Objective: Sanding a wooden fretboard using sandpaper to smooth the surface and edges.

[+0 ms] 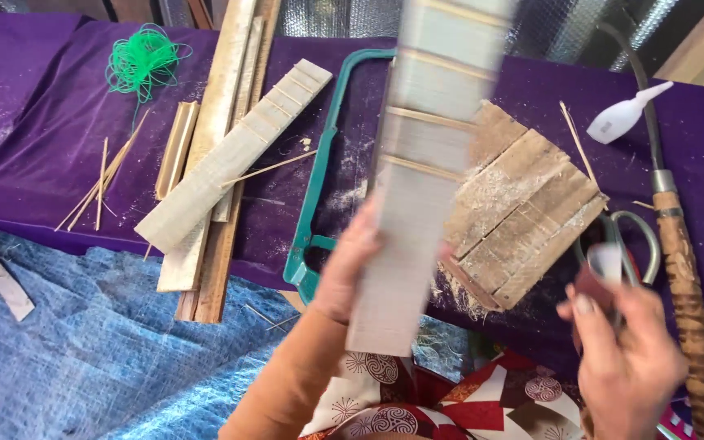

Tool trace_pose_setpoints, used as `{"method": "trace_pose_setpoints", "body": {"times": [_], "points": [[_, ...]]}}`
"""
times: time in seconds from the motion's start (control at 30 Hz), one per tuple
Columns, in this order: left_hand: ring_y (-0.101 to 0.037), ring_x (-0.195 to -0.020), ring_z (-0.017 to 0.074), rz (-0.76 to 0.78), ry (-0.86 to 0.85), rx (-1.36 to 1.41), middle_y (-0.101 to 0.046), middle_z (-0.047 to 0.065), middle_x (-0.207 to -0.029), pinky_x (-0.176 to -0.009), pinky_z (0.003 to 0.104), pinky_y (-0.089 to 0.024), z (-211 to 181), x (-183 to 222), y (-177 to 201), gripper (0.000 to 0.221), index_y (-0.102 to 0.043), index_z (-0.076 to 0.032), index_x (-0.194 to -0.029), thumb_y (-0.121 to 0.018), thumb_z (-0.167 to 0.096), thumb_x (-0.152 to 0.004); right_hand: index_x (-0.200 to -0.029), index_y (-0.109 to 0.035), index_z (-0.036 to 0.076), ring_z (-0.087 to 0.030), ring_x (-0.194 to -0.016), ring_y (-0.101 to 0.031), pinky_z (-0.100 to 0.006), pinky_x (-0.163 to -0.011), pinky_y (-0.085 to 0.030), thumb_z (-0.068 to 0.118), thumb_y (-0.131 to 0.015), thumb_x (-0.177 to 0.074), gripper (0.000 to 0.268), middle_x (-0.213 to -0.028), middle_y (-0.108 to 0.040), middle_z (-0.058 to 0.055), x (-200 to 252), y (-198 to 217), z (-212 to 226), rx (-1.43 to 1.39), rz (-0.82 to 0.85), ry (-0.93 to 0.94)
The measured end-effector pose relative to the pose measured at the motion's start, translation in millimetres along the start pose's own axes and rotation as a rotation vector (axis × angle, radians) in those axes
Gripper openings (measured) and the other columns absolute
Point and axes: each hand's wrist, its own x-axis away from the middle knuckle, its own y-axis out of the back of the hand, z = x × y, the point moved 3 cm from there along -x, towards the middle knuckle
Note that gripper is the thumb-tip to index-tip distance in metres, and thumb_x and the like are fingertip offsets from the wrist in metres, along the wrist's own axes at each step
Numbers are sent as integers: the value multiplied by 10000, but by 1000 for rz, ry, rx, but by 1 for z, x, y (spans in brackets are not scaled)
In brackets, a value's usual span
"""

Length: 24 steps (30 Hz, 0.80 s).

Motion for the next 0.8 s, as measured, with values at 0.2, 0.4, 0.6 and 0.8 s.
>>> {"method": "trace_pose_setpoints", "body": {"times": [0.2, 0.4, 0.6, 0.8], "points": [[-670, -1055, 474, 147, 255, 234, -468, 321, -1442, -839, 470, -634, 34, 1, -15, 905, -317, -69, -1632, -791, -195, -871, -1271, -672, -186, -299, -1072, -642, -340, -923, -542, -123, -730, -1020, 265, -1252, -625, -275, -32, -25, 39, 135, 20, 345], [-631, -1128, 369, 121, 299, -154, -506, 201, -1466, -920, 496, -573, 54, 10, 17, 942, -299, -150, -1652, -737, -393, -855, -1300, -535, -56, -390, -1036, -646, -449, -926, -519, 100, -689, -949, 414, -1136, -621, -223, -16, -49, 0, 382, 59, 491], [-707, -1032, 281, -30, 244, 24, -641, 185, -1321, -832, 396, -629, 49, 18, 46, 867, -350, -46, -1611, -769, -249, -879, -1255, -549, -6, -257, -946, -714, -339, -887, -574, 28, -706, -915, 376, -1077, -709, -133, 9, -65, -6, 204, 164, 561], [-698, -1024, 311, -65, 232, 61, -636, 190, -1303, -836, 437, -631, 43, 23, 58, 826, -390, -69, -1583, -773, -219, -867, -1319, -557, 42, -158, -1084, -729, -281, -1016, -559, 11, -733, -857, 495, -1123, -748, -30, 7, -62, 28, 80, 331, 523]]}}
